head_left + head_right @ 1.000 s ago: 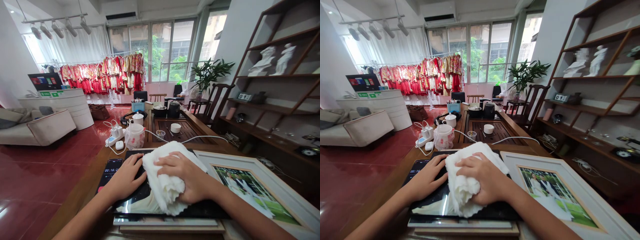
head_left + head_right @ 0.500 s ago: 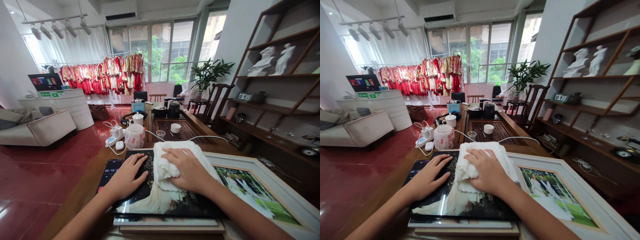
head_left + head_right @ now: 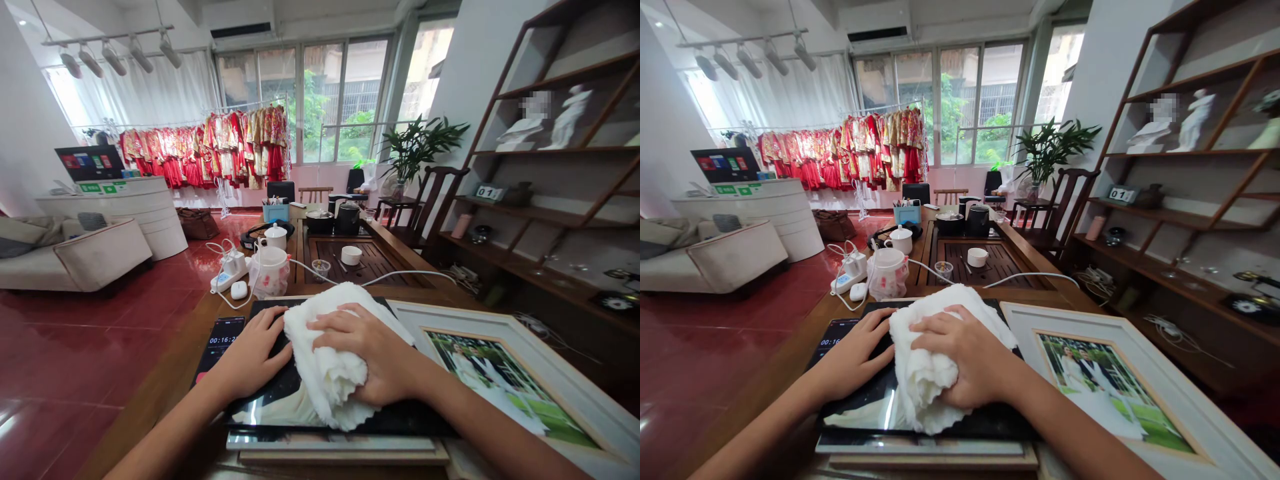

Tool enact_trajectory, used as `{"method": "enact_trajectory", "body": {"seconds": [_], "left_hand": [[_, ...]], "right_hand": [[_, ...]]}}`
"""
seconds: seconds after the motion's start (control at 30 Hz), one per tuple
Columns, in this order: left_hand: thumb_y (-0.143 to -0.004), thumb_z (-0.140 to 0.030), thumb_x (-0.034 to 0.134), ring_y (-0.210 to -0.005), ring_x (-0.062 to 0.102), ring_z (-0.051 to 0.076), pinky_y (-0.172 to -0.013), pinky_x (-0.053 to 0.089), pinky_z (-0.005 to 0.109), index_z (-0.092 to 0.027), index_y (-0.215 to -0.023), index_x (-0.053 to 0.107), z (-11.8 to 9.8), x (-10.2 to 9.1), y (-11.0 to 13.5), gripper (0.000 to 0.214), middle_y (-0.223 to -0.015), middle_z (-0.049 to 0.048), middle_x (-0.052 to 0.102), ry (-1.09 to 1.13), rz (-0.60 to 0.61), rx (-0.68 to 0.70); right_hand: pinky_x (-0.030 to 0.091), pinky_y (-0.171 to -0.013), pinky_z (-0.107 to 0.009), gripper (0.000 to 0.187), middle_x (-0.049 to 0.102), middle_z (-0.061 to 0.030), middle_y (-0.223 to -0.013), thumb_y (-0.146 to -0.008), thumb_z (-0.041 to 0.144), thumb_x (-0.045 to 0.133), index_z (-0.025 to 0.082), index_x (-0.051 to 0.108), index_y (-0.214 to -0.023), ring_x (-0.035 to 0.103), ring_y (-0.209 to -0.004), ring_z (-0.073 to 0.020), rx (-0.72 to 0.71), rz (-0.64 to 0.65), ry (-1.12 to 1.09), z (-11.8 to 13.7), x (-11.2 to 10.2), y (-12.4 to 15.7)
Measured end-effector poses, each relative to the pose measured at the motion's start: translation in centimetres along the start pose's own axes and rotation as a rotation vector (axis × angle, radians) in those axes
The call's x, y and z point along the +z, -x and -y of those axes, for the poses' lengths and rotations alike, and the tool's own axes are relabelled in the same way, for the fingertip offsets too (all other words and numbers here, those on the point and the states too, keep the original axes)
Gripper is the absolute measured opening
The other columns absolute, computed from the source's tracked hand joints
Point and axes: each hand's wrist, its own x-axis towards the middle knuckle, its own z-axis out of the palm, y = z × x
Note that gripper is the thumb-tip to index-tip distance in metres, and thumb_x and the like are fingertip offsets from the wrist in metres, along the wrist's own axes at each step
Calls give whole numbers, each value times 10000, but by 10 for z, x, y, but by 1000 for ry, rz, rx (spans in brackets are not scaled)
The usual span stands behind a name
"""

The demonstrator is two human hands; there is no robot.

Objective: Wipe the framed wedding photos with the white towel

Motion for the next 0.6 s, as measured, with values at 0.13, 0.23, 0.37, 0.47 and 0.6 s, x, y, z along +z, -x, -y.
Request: {"method": "enact_trajectory", "body": {"seconds": [0.13, 0.23, 0.37, 0.47, 0.6], "left_hand": [[-968, -352, 486, -1318, 436, 248, -1132, 353, 439, -258, -1415, 428, 2, 1, 2, 460, -1434, 64, 456, -2, -12, -11], [-971, -382, 478, -1326, 430, 259, -1128, 351, 449, -262, -1436, 406, 3, 1, 5, 486, -1454, 71, 439, -3, -10, -27], [-975, -393, 467, -1327, 430, 255, -1129, 349, 442, -263, -1442, 400, 3, 0, 7, 490, -1455, 70, 437, 2, -4, -34], [-977, -399, 461, -1334, 421, 252, -1133, 345, 442, -255, -1444, 396, 3, 0, 7, 493, -1460, 74, 429, -2, 7, -41], [-972, -378, 473, -1330, 424, 255, -1131, 350, 449, -251, -1431, 410, 3, 1, 4, 480, -1454, 74, 435, -7, 0, -31]], "right_hand": [[250, -1050, -504, 507, 533, -67, -1387, -685, 319, 627, 280, 586, -1189, 514, -1202, -292, 106, -37, 66, -1, 6, 0], [262, -1047, -514, 524, 523, -89, -1393, -695, 347, 642, 267, 581, -1209, 486, -1229, -306, 200, -51, 123, -2, 9, 0], [261, -1048, -526, 535, 509, -109, -1406, -722, 368, 632, 244, 563, -1238, 463, -1249, -311, 288, -67, 179, -4, 11, 0], [256, -1045, -536, 514, 508, -109, -1407, -731, 383, 627, 246, 573, -1223, 457, -1254, -316, 270, -60, 175, -5, 9, 0], [263, -1035, -520, 492, 532, -89, -1386, -689, 343, 642, 260, 601, -1172, 497, -1212, -313, 135, -28, 97, -4, 2, 1]]}}
